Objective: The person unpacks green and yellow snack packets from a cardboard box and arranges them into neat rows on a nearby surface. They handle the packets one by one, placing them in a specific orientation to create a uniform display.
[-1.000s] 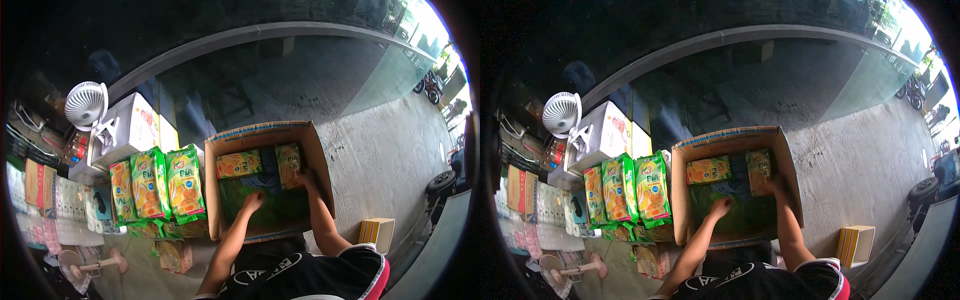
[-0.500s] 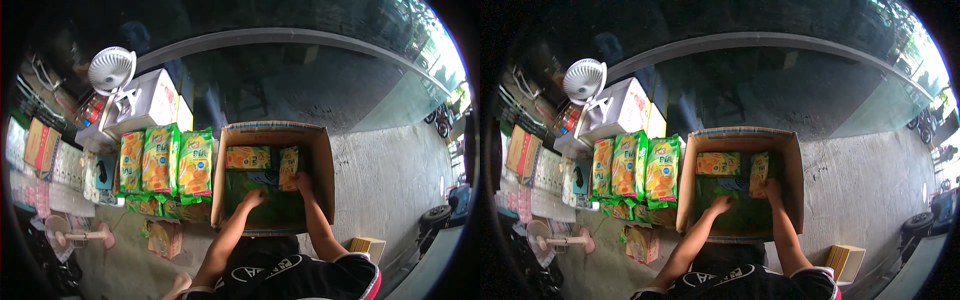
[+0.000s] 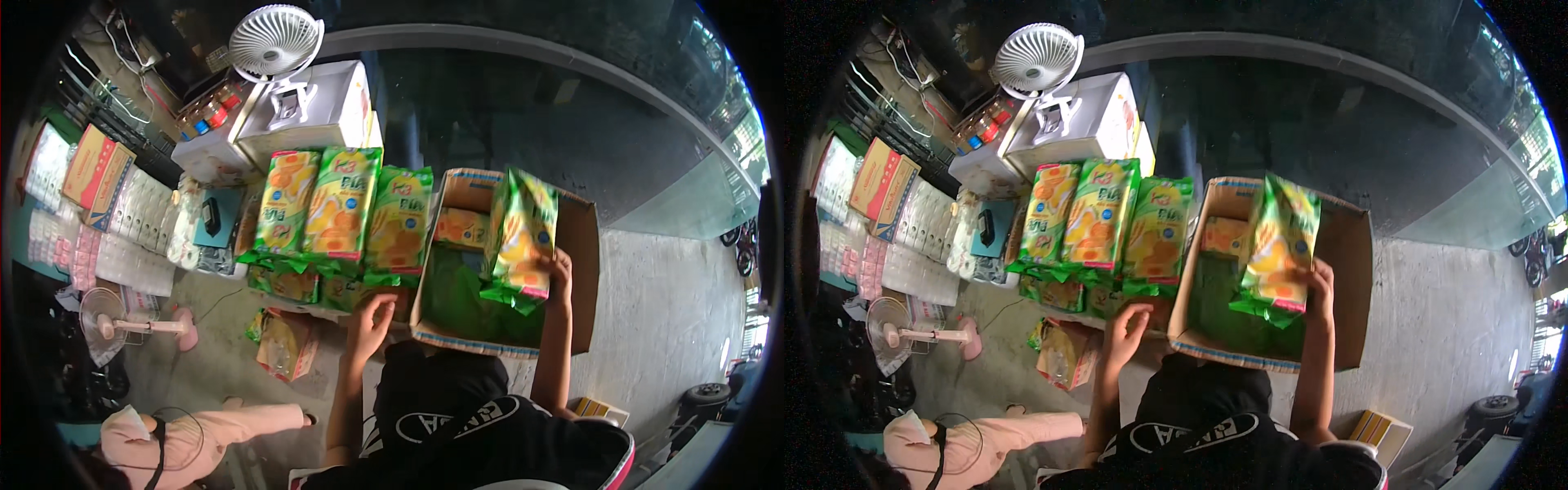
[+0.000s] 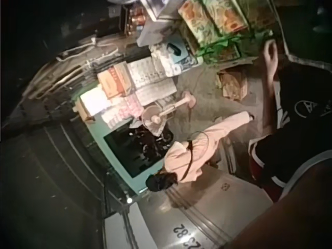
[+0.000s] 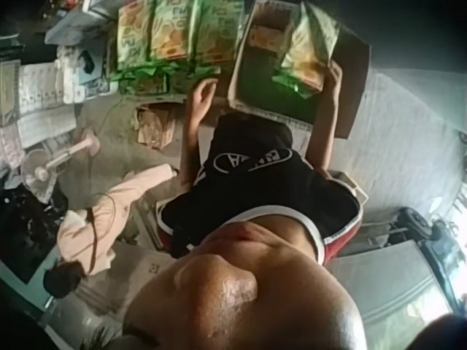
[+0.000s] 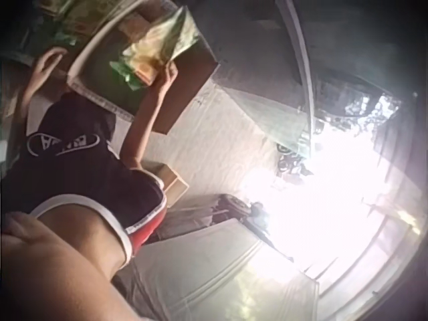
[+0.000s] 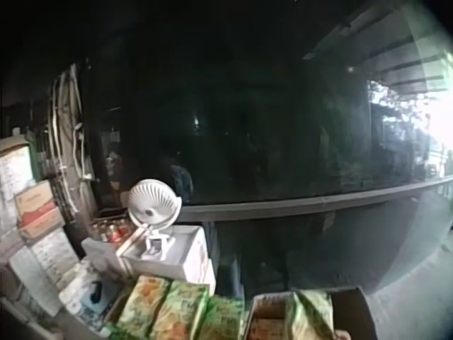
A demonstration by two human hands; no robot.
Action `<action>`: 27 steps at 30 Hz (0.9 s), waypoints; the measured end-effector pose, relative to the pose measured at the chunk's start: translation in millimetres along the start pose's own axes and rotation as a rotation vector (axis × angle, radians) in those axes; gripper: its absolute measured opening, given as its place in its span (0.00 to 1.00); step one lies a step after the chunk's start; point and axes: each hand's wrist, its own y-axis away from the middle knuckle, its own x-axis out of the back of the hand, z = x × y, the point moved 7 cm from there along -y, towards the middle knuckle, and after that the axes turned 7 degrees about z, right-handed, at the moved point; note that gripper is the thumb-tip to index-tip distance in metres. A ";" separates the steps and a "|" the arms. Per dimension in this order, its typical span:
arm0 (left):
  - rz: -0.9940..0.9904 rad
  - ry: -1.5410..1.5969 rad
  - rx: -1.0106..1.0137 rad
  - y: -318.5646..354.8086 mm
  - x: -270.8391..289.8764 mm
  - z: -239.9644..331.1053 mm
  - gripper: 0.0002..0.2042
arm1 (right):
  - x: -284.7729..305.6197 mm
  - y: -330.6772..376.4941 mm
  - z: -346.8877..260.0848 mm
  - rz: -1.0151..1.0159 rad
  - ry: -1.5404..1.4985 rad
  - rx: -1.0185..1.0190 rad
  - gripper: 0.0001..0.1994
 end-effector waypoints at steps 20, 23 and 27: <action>-0.982 -0.111 -0.290 53.8 -63.3 64.4 0.23 | -57.9 -46.6 123.3 0.123 0.127 -0.164 0.16; -1.326 -0.090 -0.281 61.4 -107.8 61.7 0.24 | 23.5 -51.5 160.7 0.285 -0.126 -0.388 0.15; -1.304 -0.214 -0.381 4.5 -151.4 63.8 0.24 | 51.8 -33.6 183.1 0.453 -0.426 -0.400 0.12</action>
